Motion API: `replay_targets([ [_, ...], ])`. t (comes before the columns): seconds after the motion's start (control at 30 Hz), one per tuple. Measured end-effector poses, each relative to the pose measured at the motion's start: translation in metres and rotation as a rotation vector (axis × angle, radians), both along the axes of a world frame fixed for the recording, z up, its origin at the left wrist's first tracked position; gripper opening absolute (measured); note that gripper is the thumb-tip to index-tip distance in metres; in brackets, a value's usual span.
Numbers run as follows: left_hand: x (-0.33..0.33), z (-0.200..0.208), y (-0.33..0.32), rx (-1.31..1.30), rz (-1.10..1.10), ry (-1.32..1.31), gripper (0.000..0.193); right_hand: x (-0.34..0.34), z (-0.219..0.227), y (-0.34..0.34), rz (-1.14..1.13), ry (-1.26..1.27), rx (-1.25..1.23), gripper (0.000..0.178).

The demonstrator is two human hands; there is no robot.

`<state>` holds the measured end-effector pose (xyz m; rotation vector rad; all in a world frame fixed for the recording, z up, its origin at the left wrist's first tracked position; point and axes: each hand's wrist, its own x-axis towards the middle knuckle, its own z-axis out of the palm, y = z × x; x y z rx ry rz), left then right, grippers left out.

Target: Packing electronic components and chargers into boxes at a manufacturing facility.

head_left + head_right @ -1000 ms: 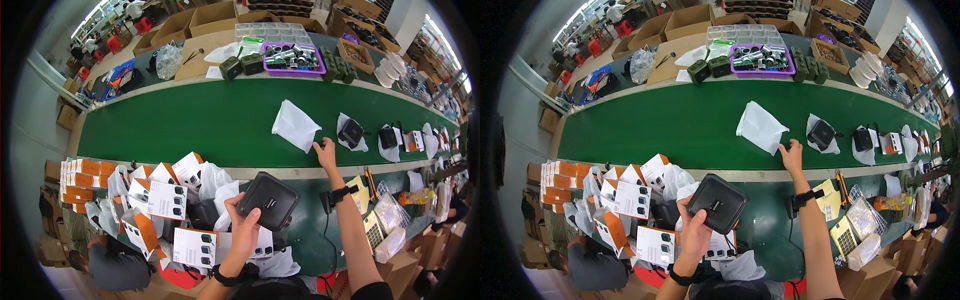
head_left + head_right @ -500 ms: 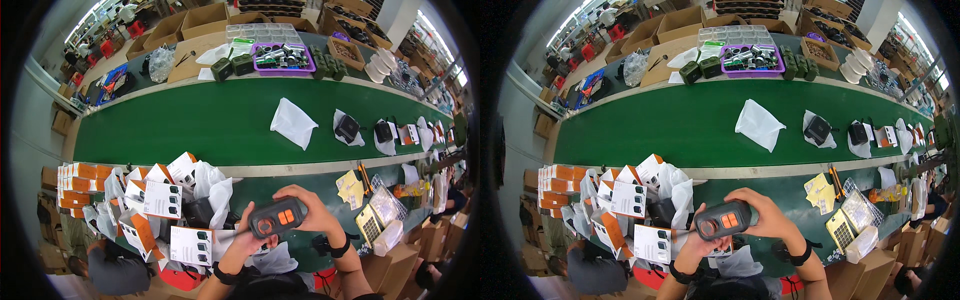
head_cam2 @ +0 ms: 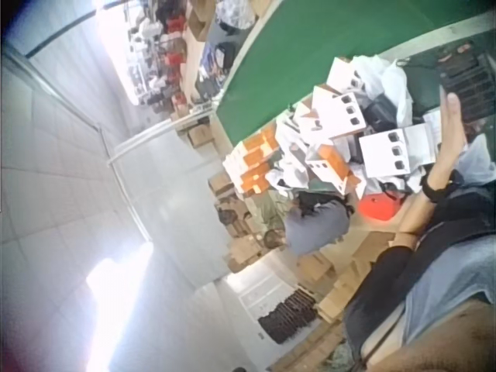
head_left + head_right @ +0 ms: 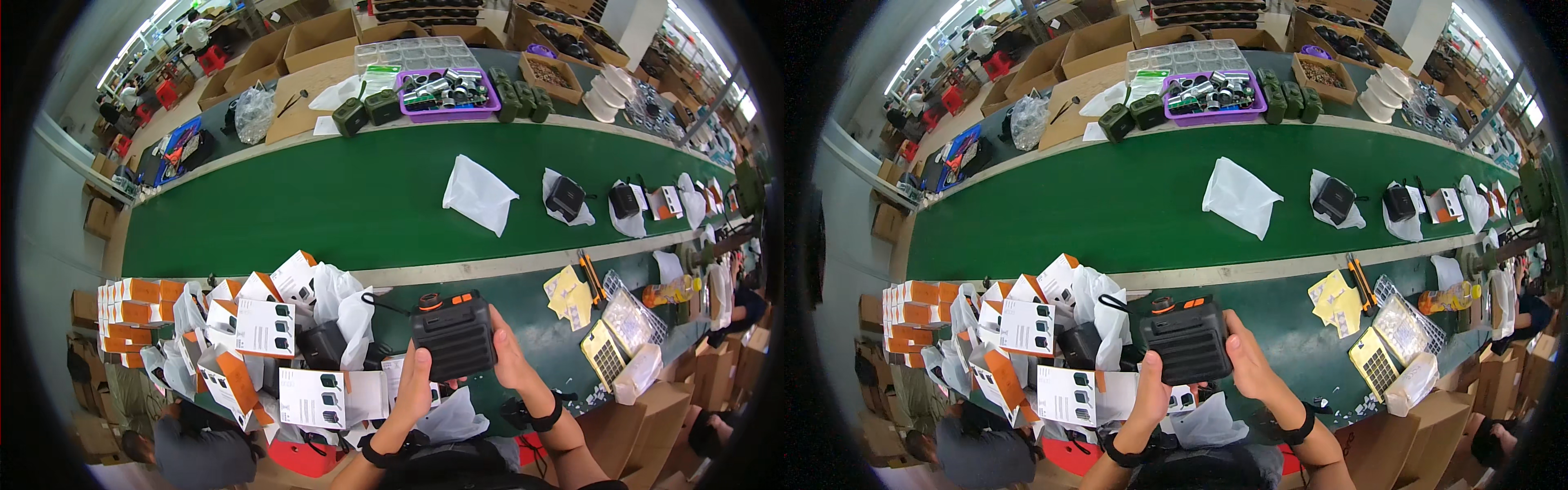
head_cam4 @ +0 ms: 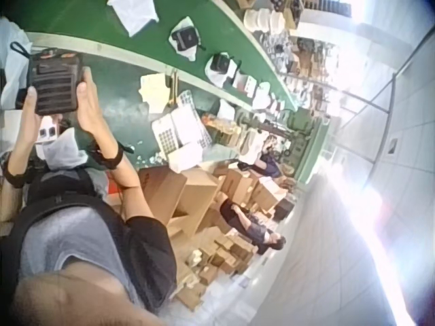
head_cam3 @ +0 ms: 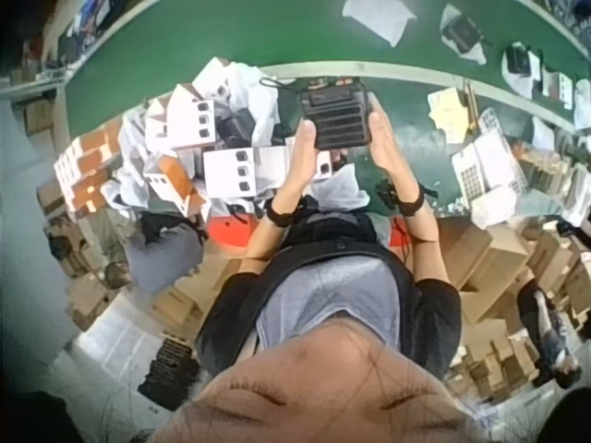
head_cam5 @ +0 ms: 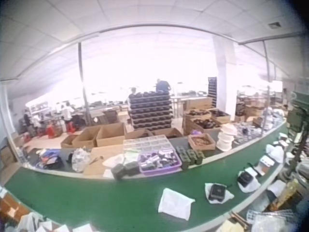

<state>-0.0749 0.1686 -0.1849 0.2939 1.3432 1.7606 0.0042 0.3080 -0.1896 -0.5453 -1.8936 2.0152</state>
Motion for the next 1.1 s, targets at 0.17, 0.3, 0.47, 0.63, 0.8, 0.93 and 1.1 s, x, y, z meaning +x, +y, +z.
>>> replay_targets([
  [0.17,-0.001,0.0,-0.006,0.086,-0.082,-0.271,0.068,0.007,-0.023,0.006,0.106,0.186,-0.425,0.085],
  [0.3,0.003,0.011,0.005,-0.047,0.066,-1.009,0.07,-0.014,0.002,0.005,0.192,0.29,-0.684,0.093],
  [0.47,0.011,-0.014,0.014,0.852,-0.546,-1.342,0.063,-0.016,-0.002,0.002,0.292,0.225,-0.508,0.081],
  [0.63,0.017,-0.021,-0.003,0.095,-0.234,-0.727,0.05,-0.015,0.016,0.001,0.07,0.033,-0.112,0.046],
  [0.8,0.014,-0.031,-0.023,0.134,-0.019,-0.57,0.053,-0.013,0.023,0.01,0.03,-0.015,-0.034,0.037],
  [0.93,0.01,-0.018,-0.025,0.087,0.155,-0.379,0.06,-0.012,0.03,0.015,0.03,-0.058,0.089,0.032],
  [1.1,0.007,-0.012,-0.027,0.041,0.076,-0.252,0.062,-0.014,0.029,0.012,0.007,-0.049,0.096,0.031],
])
